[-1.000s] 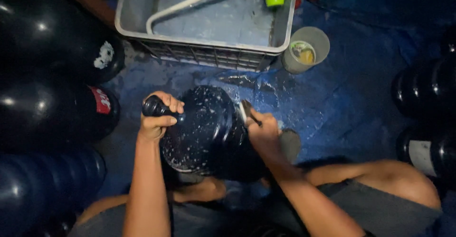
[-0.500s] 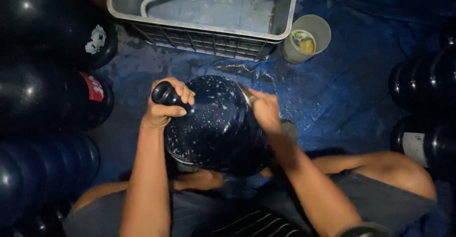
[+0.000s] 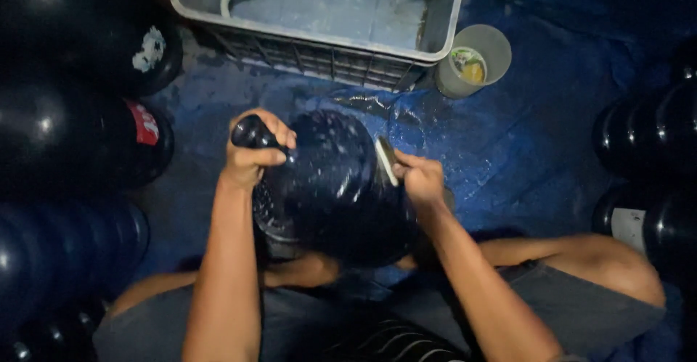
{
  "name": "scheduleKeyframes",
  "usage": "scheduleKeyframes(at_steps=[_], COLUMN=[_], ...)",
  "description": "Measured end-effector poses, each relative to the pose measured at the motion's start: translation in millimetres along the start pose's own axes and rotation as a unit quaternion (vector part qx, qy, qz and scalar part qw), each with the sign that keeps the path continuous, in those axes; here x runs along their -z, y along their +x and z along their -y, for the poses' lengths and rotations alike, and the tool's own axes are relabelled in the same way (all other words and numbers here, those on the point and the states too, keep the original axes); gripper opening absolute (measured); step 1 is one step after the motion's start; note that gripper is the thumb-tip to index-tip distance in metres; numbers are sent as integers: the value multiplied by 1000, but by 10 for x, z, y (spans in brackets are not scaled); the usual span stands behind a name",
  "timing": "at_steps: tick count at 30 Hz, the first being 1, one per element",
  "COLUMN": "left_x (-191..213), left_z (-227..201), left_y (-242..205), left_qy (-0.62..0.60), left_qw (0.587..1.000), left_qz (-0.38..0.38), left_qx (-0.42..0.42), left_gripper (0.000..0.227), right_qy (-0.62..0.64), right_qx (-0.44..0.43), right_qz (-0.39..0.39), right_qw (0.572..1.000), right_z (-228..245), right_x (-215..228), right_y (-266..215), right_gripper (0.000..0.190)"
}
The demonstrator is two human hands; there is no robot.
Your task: The person scrubs the exterior of a large blue water jug with a brush and soapy water. They rotate the jug to clean different sides while sitting on a blue tarp surrounded by other water jugs.
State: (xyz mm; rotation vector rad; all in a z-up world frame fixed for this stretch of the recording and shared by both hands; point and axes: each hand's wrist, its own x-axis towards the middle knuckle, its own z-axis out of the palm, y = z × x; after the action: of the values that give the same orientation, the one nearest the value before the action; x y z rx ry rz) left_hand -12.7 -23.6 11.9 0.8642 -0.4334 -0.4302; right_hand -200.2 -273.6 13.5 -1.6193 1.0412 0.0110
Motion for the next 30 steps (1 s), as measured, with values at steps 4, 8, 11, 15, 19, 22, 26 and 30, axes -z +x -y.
scheduleKeyframes(at_steps=[4,8,11,15,19,22,26,30], left_x=[94,38,106,158,245,322,223,390], left_z=[17,55,35,-14,-12,-4,14,46], left_y=[6,33,67,-28,-56,-22,-12,58], left_qy=[4,-1,9,17,57,57,73,96], left_qw=[999,998,997,993,975,961,954,943], left_qz=[-54,-69,-77,-115,-215,-272,-290,-318], left_qx=[-4,0,-1,-6,-10,-11,-19,-28], left_gripper=[50,52,51,52,52,51,50,47], right_qy=[-10,1,30,-40,-106,-84,-84,-50], right_qx=[227,308,331,340,392,409,367,428], right_qz=[-38,-33,-31,-68,-144,-178,-209,-184], right_qw=[973,951,943,937,902,891,902,883], right_z=[163,-29,-49,-466,-422,-545,-286,-355], right_x=[22,27,-143,-92,-213,-352,-317,-256], right_y=[-468,-252,15,21,-734,-598,10,-260], right_gripper=[43,48,43,45,48,50,39,37])
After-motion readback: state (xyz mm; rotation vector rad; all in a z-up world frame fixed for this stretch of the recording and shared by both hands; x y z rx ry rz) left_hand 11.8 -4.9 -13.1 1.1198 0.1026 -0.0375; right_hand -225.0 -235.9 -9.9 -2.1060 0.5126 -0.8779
